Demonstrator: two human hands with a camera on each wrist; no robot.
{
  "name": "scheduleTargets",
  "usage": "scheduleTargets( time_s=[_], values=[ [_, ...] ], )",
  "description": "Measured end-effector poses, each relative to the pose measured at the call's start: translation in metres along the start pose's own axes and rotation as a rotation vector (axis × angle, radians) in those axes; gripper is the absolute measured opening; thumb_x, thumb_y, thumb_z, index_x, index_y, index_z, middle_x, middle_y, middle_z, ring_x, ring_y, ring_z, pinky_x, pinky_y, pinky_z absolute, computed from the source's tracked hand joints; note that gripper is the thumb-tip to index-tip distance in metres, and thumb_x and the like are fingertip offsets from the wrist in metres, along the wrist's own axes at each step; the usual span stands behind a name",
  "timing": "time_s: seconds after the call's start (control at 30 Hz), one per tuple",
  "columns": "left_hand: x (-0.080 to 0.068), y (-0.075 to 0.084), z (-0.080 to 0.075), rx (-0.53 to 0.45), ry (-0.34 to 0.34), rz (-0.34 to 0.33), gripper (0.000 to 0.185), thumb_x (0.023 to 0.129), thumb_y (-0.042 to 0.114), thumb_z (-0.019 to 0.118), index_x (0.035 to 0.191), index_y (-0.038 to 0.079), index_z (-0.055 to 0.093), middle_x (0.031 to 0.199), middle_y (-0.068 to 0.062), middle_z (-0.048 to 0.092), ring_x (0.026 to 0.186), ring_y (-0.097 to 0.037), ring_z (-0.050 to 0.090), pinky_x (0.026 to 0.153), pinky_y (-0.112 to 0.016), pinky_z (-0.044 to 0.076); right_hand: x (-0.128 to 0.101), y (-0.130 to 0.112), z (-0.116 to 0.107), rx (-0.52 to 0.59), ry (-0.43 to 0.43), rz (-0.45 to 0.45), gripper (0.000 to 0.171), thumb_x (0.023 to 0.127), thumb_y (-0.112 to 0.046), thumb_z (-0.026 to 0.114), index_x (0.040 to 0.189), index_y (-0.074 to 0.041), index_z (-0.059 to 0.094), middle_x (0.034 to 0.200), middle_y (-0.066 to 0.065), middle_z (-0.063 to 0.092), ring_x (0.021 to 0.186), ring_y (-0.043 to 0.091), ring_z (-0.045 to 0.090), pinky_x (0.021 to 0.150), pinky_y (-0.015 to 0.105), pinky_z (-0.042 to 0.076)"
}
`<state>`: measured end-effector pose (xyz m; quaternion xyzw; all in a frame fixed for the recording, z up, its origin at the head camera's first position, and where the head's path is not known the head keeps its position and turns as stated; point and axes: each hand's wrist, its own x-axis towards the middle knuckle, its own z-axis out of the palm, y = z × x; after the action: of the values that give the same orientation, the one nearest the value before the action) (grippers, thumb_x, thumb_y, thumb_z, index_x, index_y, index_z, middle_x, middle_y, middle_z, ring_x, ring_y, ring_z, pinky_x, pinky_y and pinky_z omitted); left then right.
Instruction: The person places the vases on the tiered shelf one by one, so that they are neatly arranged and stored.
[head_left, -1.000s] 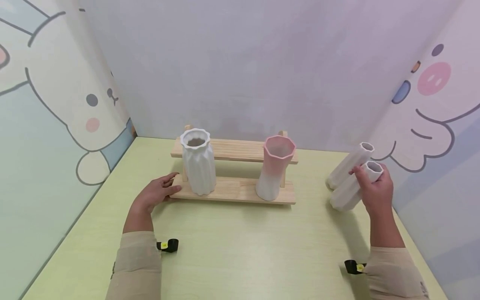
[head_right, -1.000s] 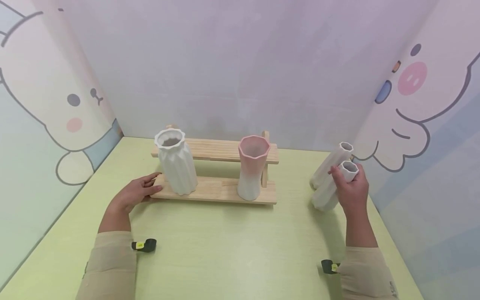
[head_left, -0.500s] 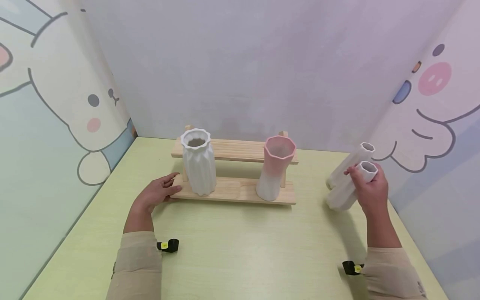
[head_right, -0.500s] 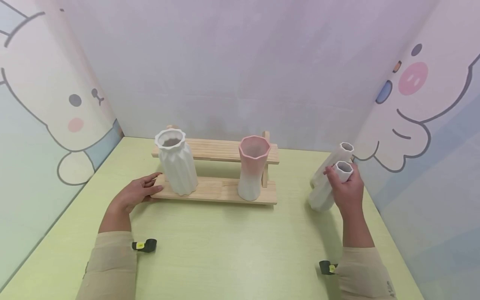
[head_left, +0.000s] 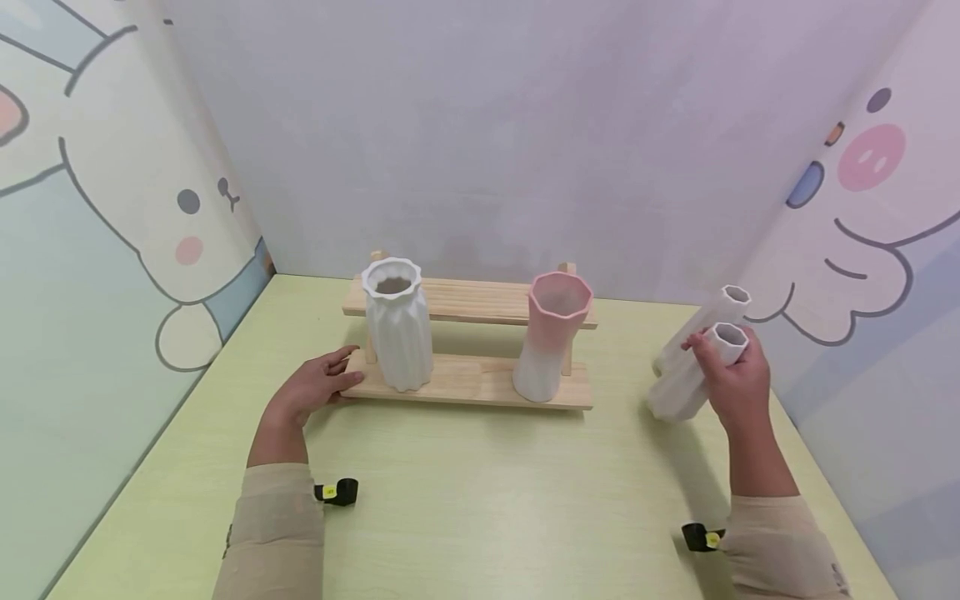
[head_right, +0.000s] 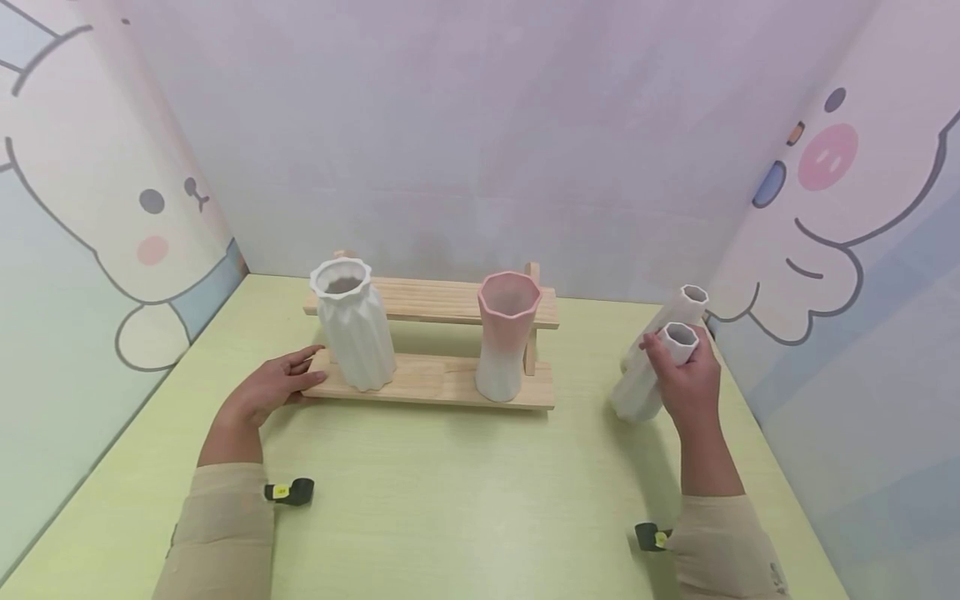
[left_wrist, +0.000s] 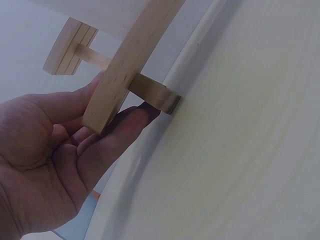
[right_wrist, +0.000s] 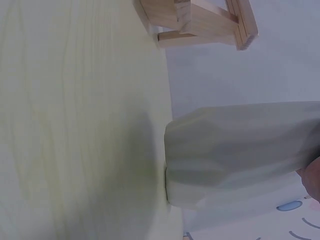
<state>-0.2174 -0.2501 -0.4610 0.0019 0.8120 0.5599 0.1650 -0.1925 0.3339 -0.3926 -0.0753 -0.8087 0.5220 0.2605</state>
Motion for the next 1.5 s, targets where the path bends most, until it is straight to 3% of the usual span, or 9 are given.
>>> scheduleTargets(
  time_s=[0.17, 0.8, 1.07, 1.5],
  values=[
    [0.001, -0.001, 0.000, -0.007, -0.003, -0.004, 0.075, 0.087, 0.034, 0.064, 0.148, 0.019, 0.024, 0.150, -0.018, 0.018, 0.119, -0.027, 0.048, 0.083, -0.037, 0.050, -0.001, -0.002, 0.002, -0.022, -0.004, 0.013, 0.029, 0.085, -0.029, 0.068, 0.107, -0.018, 0.054, 0.092, -0.006, 0.061, 0.090, 0.010, 0.056, 0.072, 0.018, 0.044],
    [0.002, -0.001, 0.000, -0.014, -0.011, 0.004, 0.076, 0.087, 0.035, 0.064, 0.149, 0.019, 0.023, 0.150, -0.018, 0.017, 0.119, -0.028, 0.047, 0.084, -0.037, 0.050, -0.010, -0.018, 0.011, 0.165, -0.041, -0.085, 0.025, 0.083, -0.017, 0.070, 0.103, -0.006, 0.058, 0.083, 0.003, 0.067, 0.086, 0.018, 0.059, 0.073, 0.021, 0.045],
    [0.002, -0.001, 0.000, -0.012, -0.008, 0.004, 0.077, 0.087, 0.035, 0.064, 0.149, 0.019, 0.022, 0.150, -0.018, 0.017, 0.121, -0.028, 0.045, 0.084, -0.037, 0.050, -0.012, -0.022, 0.012, 0.146, -0.045, -0.083, 0.026, 0.083, -0.017, 0.070, 0.103, -0.007, 0.057, 0.088, 0.006, 0.065, 0.086, 0.017, 0.059, 0.073, 0.021, 0.045],
    [0.001, -0.001, 0.000, 0.012, -0.005, -0.005, 0.076, 0.087, 0.036, 0.064, 0.149, 0.019, 0.023, 0.150, -0.017, 0.017, 0.120, -0.028, 0.047, 0.085, -0.037, 0.049, -0.019, -0.031, 0.015, 0.210, -0.082, -0.122, 0.029, 0.083, -0.011, 0.070, 0.106, -0.001, 0.056, 0.085, 0.006, 0.065, 0.084, 0.018, 0.062, 0.076, 0.023, 0.045]
  ],
)
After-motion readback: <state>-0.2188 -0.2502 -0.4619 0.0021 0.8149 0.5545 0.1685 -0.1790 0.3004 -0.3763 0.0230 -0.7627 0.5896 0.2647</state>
